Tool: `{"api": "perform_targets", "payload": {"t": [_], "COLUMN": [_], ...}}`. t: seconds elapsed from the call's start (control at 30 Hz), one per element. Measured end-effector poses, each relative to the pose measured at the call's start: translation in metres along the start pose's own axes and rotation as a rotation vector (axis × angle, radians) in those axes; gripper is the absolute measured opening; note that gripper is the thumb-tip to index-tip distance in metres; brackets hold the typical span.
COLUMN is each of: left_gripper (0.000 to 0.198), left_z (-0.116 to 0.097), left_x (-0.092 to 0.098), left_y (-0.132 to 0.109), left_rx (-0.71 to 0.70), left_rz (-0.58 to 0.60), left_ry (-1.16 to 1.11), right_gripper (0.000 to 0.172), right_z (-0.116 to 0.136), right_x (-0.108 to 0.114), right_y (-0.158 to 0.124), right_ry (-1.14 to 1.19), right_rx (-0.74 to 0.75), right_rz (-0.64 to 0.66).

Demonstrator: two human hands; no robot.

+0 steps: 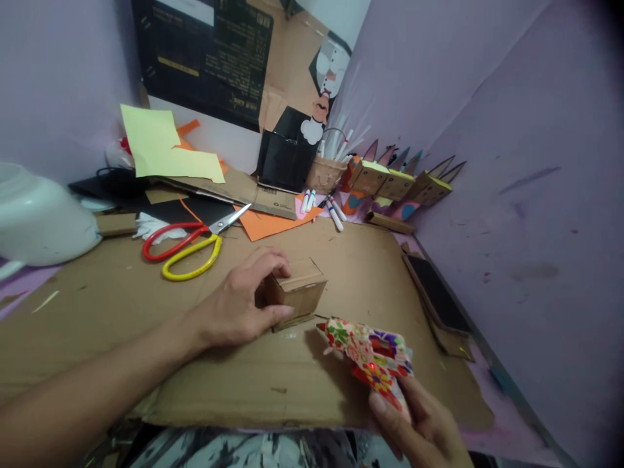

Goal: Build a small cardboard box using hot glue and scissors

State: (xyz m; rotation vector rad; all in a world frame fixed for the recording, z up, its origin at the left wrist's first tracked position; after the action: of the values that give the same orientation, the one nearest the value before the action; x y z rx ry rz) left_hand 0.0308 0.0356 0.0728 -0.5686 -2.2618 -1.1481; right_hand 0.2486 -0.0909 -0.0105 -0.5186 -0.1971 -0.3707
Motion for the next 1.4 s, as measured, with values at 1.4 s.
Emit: {"api": "perform_targets", "payload": {"t": [1.4], "left_gripper": [0.034], "left_z": [0.018], "left_x": [-0.005], "left_y": [0.000], "left_rx": [0.171], "left_rz": [0.006], "left_ry": [-0.125], "right_gripper": [0.043], "right_z": [0.014], "right_x": [-0.034], "right_y": [-0.002], "right_ry": [-0.055], "right_rx": [0.032], "right_rz": [0.036]}}
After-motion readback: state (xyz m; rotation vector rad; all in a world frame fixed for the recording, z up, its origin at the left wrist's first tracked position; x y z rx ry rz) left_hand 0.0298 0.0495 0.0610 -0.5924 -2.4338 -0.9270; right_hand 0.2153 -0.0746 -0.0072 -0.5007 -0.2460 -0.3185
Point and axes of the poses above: each hand's wrist, its own y-axis towards the middle knuckle, its own x-axis out of the back of the hand, z = x × y, the point moved 10 cm from there along y, towards the middle knuckle, and after that the axes turned 13 degrees about -x, right-handed, at the moved point
